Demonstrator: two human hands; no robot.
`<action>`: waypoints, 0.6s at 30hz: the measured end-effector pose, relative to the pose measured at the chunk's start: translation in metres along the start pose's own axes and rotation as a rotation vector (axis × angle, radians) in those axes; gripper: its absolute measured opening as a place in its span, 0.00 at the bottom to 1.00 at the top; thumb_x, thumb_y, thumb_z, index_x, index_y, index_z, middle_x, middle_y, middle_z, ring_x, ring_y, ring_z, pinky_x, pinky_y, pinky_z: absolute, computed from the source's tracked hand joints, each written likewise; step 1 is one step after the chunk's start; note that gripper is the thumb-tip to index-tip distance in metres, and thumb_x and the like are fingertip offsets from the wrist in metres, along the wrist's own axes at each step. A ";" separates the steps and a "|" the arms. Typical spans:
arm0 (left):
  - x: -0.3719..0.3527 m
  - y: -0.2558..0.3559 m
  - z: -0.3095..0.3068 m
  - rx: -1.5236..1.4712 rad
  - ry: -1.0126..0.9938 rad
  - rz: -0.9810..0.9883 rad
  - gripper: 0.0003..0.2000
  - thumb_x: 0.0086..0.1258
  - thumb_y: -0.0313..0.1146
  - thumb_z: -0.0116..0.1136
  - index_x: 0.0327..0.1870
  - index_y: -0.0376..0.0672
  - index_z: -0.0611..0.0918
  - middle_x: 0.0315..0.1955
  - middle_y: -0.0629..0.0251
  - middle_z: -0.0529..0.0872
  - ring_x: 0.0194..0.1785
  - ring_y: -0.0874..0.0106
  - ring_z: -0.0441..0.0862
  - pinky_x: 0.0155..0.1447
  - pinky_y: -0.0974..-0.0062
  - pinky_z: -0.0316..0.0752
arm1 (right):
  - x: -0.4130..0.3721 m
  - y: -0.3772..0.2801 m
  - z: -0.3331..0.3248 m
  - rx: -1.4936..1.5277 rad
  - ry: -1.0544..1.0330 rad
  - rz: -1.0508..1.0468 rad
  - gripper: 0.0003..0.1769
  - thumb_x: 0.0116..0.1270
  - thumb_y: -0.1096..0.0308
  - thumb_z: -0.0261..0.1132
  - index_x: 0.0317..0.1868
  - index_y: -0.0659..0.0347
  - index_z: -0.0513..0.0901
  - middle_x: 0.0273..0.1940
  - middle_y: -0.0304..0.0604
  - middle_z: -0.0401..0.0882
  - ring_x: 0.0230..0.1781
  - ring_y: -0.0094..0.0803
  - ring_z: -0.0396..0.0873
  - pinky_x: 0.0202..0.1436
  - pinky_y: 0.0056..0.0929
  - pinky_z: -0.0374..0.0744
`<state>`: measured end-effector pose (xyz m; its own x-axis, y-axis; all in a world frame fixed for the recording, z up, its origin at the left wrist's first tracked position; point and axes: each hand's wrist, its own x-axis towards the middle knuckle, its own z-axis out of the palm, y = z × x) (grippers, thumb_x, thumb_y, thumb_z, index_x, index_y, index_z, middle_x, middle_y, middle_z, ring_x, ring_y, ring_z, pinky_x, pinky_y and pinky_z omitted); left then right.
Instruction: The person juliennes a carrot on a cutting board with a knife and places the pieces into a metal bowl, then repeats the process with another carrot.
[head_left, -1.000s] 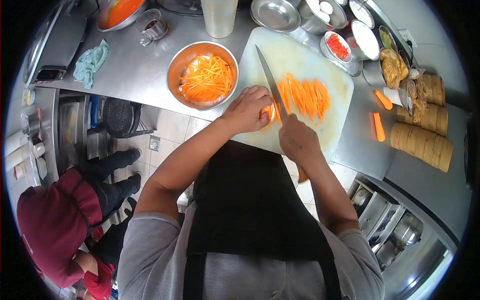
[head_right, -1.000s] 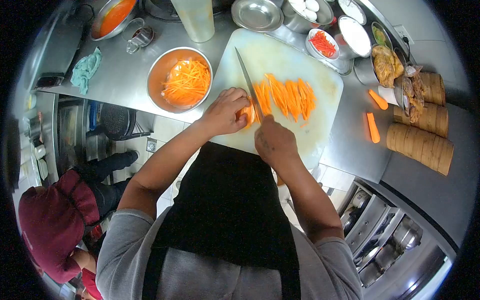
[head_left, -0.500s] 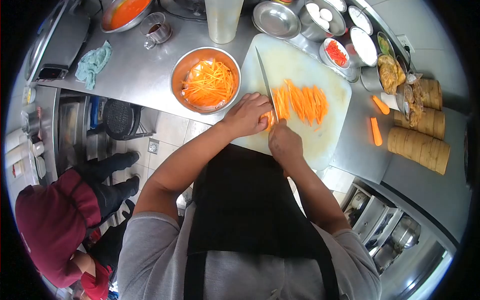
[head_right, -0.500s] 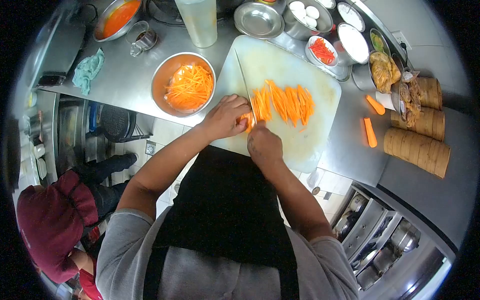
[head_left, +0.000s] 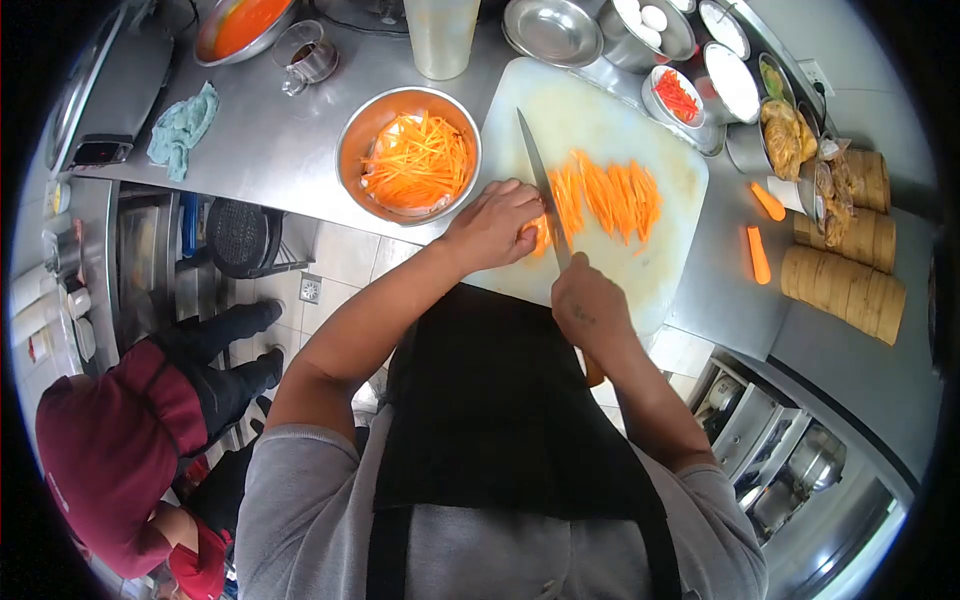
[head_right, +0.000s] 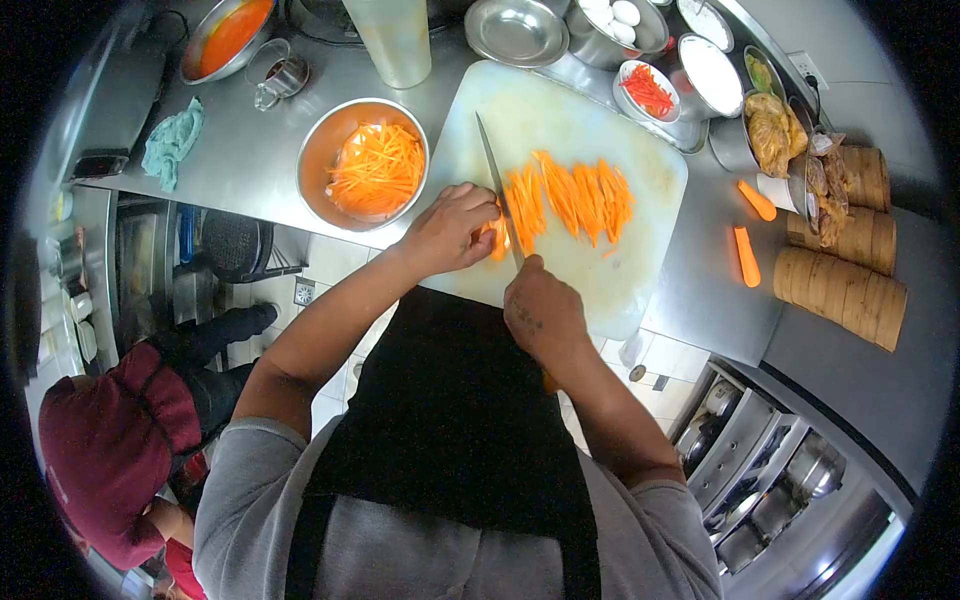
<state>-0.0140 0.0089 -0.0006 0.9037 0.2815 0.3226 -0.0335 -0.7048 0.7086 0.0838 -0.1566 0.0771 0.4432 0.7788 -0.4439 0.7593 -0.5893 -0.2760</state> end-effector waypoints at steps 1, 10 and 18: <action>0.000 0.000 -0.001 0.003 -0.013 -0.009 0.11 0.58 0.28 0.62 0.42 0.40 0.80 0.44 0.60 0.79 0.52 0.57 0.76 0.60 0.59 0.71 | -0.002 -0.003 0.002 0.007 -0.038 0.079 0.13 0.74 0.65 0.52 0.43 0.70 0.73 0.32 0.64 0.85 0.36 0.60 0.86 0.43 0.53 0.84; -0.002 -0.001 0.000 0.002 -0.020 -0.020 0.11 0.58 0.28 0.63 0.42 0.40 0.81 0.45 0.60 0.79 0.53 0.57 0.76 0.61 0.59 0.71 | -0.003 -0.012 -0.008 -0.047 -0.069 0.080 0.11 0.73 0.66 0.55 0.41 0.69 0.74 0.31 0.64 0.85 0.34 0.59 0.86 0.42 0.52 0.84; -0.005 -0.001 -0.001 0.004 -0.029 -0.021 0.10 0.59 0.28 0.64 0.42 0.40 0.81 0.45 0.59 0.80 0.53 0.58 0.77 0.61 0.60 0.70 | -0.008 -0.016 -0.017 0.016 -0.062 0.087 0.12 0.73 0.66 0.55 0.40 0.69 0.73 0.31 0.66 0.84 0.35 0.60 0.87 0.42 0.52 0.84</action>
<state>-0.0190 0.0091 -0.0018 0.9163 0.2769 0.2894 -0.0129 -0.7017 0.7123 0.0757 -0.1501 0.0994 0.4759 0.7102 -0.5188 0.7116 -0.6576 -0.2475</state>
